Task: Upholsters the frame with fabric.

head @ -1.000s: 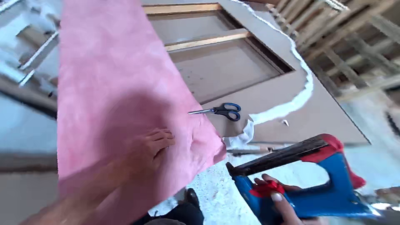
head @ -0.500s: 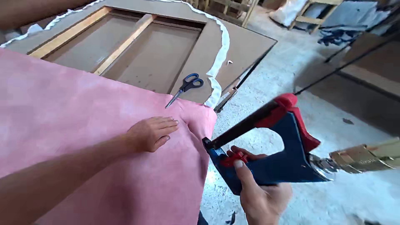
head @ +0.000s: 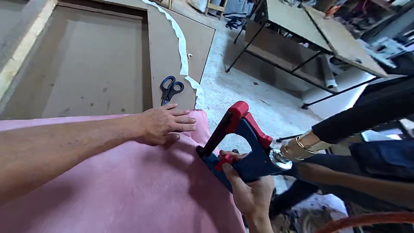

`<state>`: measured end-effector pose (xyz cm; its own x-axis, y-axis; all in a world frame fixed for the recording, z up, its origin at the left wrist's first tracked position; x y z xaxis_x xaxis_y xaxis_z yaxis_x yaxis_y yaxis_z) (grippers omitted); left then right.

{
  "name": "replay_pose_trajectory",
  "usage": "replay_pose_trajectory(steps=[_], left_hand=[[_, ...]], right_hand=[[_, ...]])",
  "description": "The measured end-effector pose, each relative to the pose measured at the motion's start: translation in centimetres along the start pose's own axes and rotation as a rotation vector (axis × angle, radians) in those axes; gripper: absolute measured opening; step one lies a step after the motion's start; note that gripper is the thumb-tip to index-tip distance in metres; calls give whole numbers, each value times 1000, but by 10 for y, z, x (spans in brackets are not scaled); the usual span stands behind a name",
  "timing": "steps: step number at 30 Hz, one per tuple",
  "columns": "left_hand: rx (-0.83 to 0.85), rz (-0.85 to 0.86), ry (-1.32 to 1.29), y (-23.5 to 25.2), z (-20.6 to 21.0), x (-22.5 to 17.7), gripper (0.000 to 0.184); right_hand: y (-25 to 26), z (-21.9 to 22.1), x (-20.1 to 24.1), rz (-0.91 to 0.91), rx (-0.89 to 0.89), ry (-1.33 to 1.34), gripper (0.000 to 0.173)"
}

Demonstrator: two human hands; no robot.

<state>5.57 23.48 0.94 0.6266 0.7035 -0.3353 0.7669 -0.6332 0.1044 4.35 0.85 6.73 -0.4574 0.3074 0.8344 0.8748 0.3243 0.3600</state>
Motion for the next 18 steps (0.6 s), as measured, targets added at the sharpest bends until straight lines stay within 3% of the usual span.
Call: replay_pose_trajectory(steps=[5, 10, 18], left_hand=[[-107, 175, -8, 20, -3, 13, 52], [-141, 175, -32, 23, 0, 20, 55], [-132, 169, -44, 24, -5, 15, 52]], right_hand=[[33, 19, 4, -37, 87, 5, 26], [52, 30, 3, -58, 200, 19, 27], [62, 38, 3, -154, 228, 68, 31]])
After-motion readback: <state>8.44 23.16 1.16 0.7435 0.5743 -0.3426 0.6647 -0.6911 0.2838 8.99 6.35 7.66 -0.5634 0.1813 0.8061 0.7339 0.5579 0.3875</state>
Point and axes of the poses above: each hand's wrist, its own y-axis towards the middle knuckle, its own z-axis out of the palm, x = y × z, the point moved 10 cm from there along y, towards the middle knuckle, and after that the axes turned 5 degrees about -y, right-handed, at the moved point
